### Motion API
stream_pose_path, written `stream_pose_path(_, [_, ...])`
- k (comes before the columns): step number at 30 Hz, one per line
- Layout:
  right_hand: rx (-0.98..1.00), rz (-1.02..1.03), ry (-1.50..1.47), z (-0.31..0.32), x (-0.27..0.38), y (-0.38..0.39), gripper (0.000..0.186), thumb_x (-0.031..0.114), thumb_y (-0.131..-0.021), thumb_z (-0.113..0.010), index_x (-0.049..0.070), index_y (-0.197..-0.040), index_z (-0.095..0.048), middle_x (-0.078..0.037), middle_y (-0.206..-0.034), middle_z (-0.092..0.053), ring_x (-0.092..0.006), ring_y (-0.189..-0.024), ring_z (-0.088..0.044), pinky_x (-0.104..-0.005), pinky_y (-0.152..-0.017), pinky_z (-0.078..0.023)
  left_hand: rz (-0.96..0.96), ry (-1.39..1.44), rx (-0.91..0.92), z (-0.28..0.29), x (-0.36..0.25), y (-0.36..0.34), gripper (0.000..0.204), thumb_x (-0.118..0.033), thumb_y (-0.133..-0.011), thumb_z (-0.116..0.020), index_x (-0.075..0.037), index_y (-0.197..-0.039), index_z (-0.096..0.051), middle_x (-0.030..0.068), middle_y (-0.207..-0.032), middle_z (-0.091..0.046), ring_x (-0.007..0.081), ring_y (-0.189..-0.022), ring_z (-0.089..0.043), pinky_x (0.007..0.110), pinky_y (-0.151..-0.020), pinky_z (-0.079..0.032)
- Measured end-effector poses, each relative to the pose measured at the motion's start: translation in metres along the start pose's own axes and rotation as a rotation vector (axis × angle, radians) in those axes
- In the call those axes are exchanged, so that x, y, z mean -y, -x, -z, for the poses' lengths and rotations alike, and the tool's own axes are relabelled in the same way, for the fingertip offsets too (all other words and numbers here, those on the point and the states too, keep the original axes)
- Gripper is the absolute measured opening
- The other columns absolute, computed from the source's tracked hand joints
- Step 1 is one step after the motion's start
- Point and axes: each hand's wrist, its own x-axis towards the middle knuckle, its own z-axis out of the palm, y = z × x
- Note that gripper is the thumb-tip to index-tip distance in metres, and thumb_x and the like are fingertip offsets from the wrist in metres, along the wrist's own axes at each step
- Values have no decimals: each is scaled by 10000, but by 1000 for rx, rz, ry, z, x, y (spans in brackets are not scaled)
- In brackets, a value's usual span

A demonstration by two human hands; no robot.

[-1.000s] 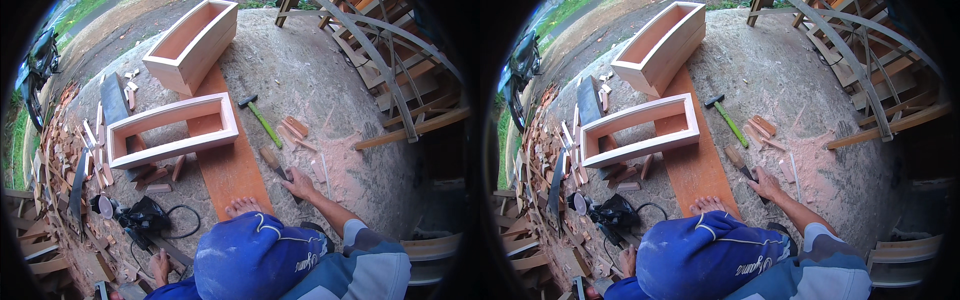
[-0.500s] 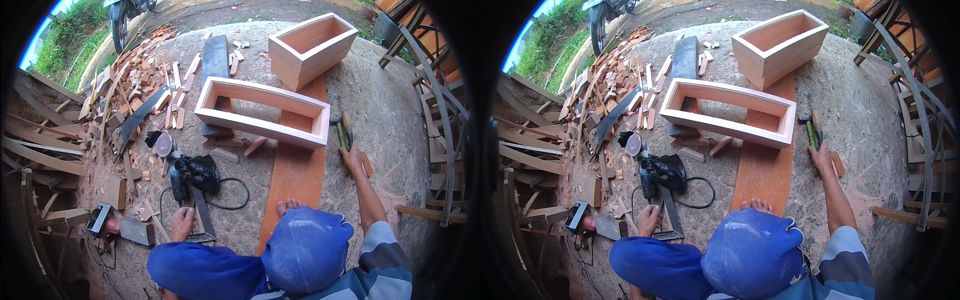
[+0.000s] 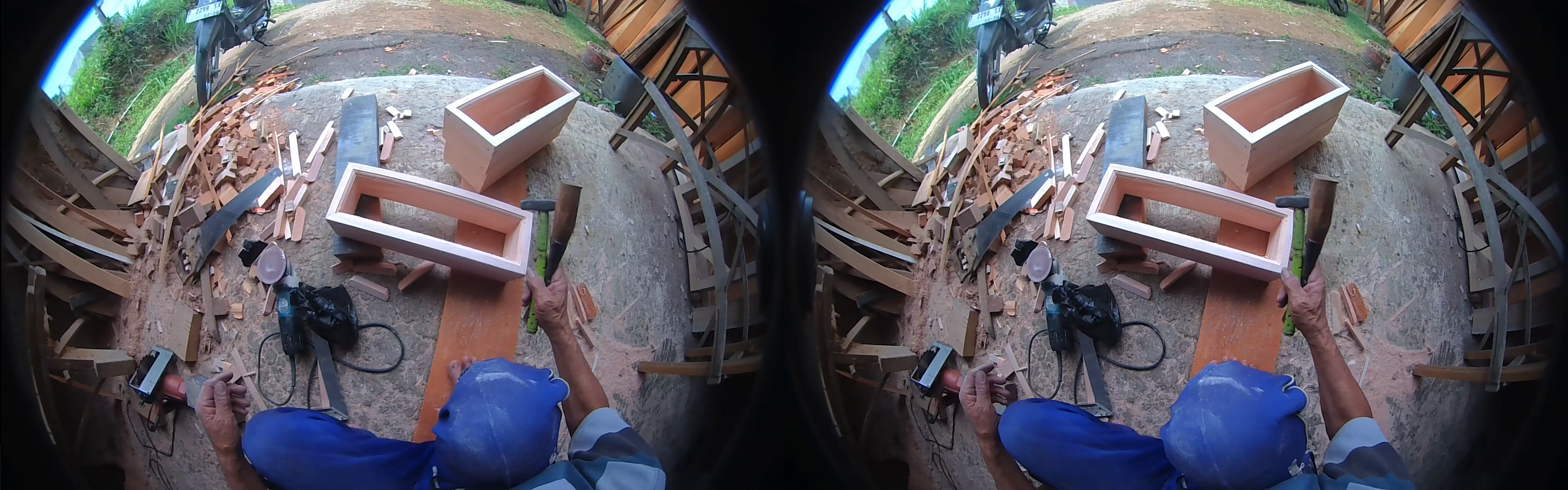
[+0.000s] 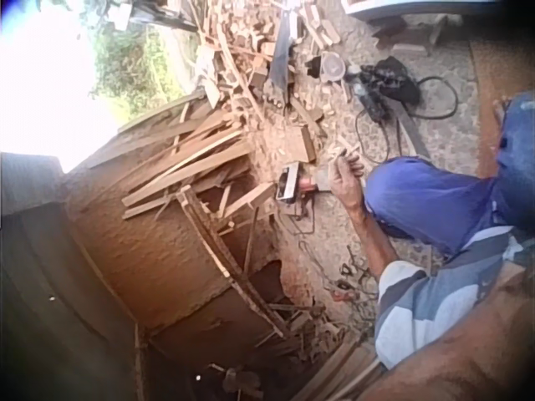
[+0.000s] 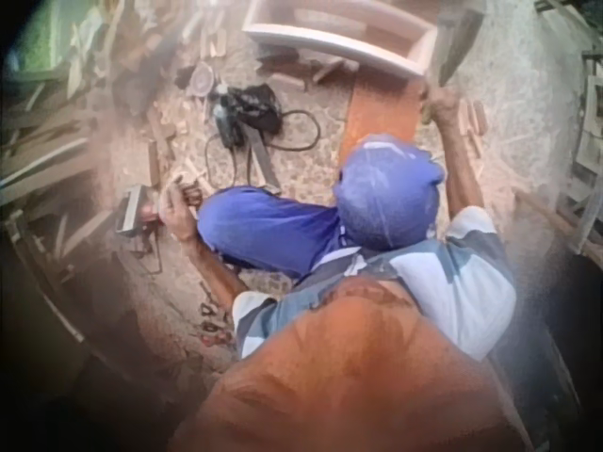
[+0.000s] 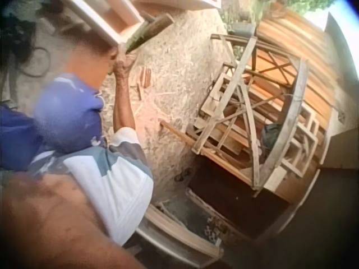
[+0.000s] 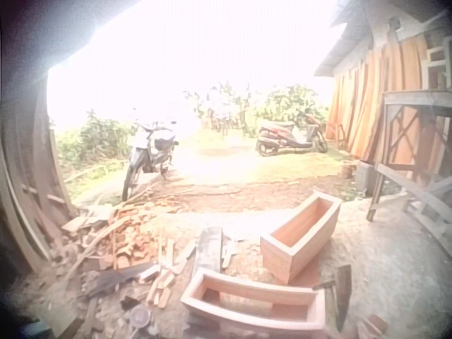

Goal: The person uses a chisel and mallet to carve and smooth the edges of a rectangular wooden box. They then sand the box with sandpaper and inspect a wooden window frame with a screen.

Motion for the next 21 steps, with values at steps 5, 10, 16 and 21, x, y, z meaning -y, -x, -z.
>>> stream_pose_path(5, [501, -204, -353, -139, 13, 38, 235, 163, -1045, -614, 90, -1239, -503, 17, -767, -525, -65, -539, -509, -244, -452, -406, -247, -161, 102, -35, -79, 39, 445, -377, -1081, -564, 45, -1186, -662, 107, -930, -731, 179, -820, -674, 338, -718, -536])
stream_pose_path(10, [646, -598, -402, -236, -56, 83, 172, 229, -1055, -622, 109, -1118, -518, 28, -738, -492, -70, -552, -469, -255, -484, -397, -708, -907, 331, -55, -108, 59, 360, -317, -1063, -570, 3, -1128, -722, 70, -960, -750, 153, -910, -680, 341, -787, -534])
stream_pose_path(16, [753, -446, 168, -264, -102, 74, 421, 424, -1036, -622, 25, -1158, -566, -108, -896, -620, -210, -748, -629, -365, -676, -532, -464, -848, 360, -38, -101, 54, 295, -241, -915, -718, -38, -1128, -721, 163, -986, -706, 377, -971, -665, 439, -901, -525])
stream_pose_path(21, [1279, -199, 558, -218, 11, 8, 735, 596, -1049, -490, -21, -1447, -532, -284, -1224, -677, -377, -1157, -665, -492, -983, -507, -424, -822, 410, -32, -83, 33, 254, -232, -928, -696, -43, -1095, -720, 165, -967, -700, 374, -952, -663, 459, -885, -518])
